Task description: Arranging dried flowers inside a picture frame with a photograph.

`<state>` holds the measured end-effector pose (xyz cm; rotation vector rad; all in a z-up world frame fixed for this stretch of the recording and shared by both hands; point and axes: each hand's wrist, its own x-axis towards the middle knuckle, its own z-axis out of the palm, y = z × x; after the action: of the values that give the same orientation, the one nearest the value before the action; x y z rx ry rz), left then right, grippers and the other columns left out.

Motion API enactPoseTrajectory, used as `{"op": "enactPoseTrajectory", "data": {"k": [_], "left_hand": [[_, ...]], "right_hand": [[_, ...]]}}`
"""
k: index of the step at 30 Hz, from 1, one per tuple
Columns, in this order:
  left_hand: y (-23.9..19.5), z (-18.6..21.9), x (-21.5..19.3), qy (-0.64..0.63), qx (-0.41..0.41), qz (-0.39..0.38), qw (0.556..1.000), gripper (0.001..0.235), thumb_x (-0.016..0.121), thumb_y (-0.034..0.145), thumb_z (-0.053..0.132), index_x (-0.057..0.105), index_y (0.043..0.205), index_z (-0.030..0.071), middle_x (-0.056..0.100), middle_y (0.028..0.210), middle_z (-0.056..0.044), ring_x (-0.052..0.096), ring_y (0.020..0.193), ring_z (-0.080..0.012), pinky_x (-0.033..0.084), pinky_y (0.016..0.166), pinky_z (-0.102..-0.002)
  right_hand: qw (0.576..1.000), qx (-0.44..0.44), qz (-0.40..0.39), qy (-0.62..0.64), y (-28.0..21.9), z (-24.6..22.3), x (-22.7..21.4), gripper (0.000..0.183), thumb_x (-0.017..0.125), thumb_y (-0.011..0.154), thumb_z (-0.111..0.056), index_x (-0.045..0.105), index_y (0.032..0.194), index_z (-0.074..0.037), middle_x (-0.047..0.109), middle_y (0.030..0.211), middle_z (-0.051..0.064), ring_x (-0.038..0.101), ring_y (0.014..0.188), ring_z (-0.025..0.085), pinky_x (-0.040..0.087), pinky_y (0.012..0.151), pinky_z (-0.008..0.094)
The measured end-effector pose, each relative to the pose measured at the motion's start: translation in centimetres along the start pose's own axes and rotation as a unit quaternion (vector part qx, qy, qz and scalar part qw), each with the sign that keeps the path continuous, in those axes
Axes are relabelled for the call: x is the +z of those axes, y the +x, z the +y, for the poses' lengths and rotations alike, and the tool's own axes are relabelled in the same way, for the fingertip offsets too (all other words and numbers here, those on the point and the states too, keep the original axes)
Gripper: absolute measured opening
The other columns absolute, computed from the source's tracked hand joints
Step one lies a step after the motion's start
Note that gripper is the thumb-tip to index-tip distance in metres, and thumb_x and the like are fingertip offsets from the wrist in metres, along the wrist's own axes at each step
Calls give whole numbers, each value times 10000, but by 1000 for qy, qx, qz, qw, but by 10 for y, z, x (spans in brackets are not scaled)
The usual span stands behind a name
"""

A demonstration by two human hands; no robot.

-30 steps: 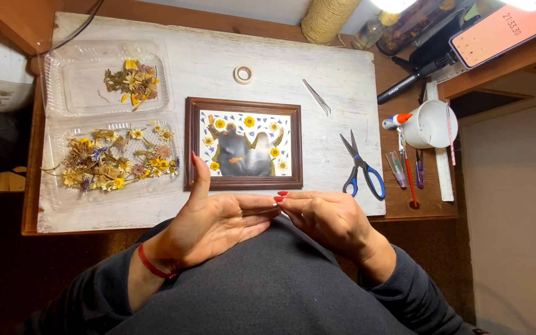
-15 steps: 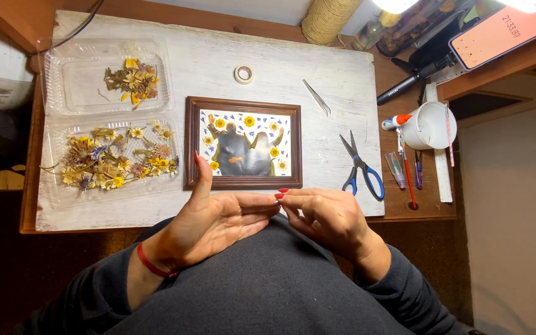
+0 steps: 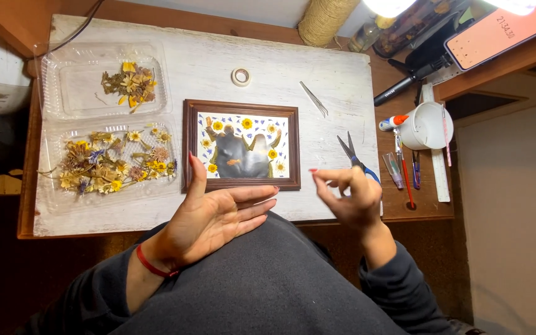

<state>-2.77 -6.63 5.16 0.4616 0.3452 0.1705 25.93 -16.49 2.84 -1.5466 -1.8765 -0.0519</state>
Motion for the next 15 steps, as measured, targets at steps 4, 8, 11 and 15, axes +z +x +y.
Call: {"op": "enactPoseTrajectory", "data": {"k": [4,8,11,15], "left_hand": [[1,2,-8,19,21,4,1000,1327,47,788,903,262,1541,-169,282,1656,-323,222,1591,-362,198,1269,-474],[-1,4,-20,29,45,46,998,1303,38,790,884,268,1548,-150,277,1672,-296,214,1583,-362,191,1252,-486],[-1,7,-24,41,58,78,994,1289,29,798,878,265,1548,-143,285,1669,-304,213,1585,-367,189,1253,-488],[-2,11,-29,72,73,118,988,1286,4,795,874,279,1546,-133,294,1667,-296,215,1588,-364,196,1253,-483]], "right_hand": [[976,212,38,43,-31,48,30,370,785,912,-48,429,816,-82,789,934,99,710,655,114,554,562,229],[943,331,23,29,-37,66,51,349,749,894,-55,407,820,-63,796,927,119,731,638,171,559,572,295],[944,329,4,6,-39,72,59,282,727,915,-65,455,841,-54,797,961,110,754,706,192,579,598,311],[957,288,-18,-39,-37,74,59,114,722,918,-66,657,1011,-51,785,964,118,771,809,219,597,650,311]]}}
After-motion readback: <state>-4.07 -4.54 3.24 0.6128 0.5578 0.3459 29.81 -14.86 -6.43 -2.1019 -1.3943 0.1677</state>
